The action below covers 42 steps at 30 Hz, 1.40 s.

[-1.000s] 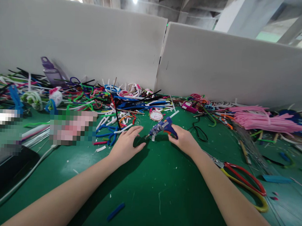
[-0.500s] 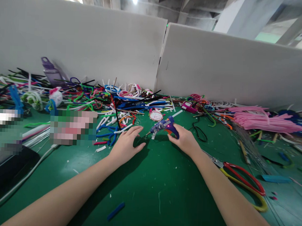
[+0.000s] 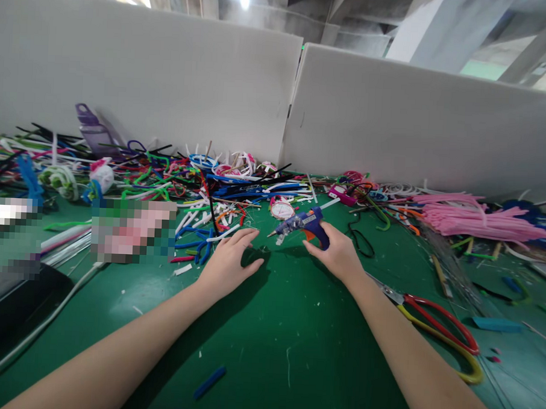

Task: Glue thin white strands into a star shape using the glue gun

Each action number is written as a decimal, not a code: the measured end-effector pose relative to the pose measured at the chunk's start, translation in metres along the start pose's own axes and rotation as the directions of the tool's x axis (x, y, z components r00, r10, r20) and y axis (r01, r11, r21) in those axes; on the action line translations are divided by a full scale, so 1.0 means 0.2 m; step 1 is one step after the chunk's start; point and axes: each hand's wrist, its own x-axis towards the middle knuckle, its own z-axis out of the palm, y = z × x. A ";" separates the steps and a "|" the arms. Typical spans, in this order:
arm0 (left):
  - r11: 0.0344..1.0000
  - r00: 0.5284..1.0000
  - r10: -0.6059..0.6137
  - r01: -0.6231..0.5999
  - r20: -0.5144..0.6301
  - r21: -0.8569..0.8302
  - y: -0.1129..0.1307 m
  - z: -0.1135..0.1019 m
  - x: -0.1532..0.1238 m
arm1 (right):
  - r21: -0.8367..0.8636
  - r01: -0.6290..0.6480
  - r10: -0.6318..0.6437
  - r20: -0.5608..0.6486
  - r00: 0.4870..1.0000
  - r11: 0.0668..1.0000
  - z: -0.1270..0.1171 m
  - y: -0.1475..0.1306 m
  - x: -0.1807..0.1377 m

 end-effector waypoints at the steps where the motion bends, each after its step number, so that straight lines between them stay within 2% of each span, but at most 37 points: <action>1: 1.000 1.000 0.000 0.000 0.000 0.001 0.00 0.00 0.00 | 0.002 -0.003 0.003 -0.002 1.000 1.000 0.00 0.00 0.00; 4: 1.000 1.000 0.001 -0.001 -0.001 0.003 0.00 0.00 0.00 | 0.016 -0.009 0.008 0.025 1.000 1.000 -0.01 -0.01 0.00; 11: 1.000 1.000 0.002 -0.002 0.001 -0.008 0.00 0.00 0.00 | 0.062 -0.121 0.104 0.228 0.968 0.991 -0.03 -0.05 0.02; 20: 1.000 1.000 0.002 -0.002 -0.006 0.004 -0.01 0.00 0.00 | 0.050 0.033 -0.042 0.187 0.981 0.998 -0.05 -0.03 0.00; 33: 1.000 1.000 0.005 -0.005 0.000 -0.003 -0.01 0.00 0.00 | -0.028 0.019 -0.009 0.301 0.954 0.999 -0.07 -0.04 -0.02; 42: 1.000 1.000 0.004 -0.004 -0.002 -0.004 -0.01 0.00 0.00 | -0.038 0.014 -0.002 0.295 0.955 0.999 -0.06 -0.03 -0.03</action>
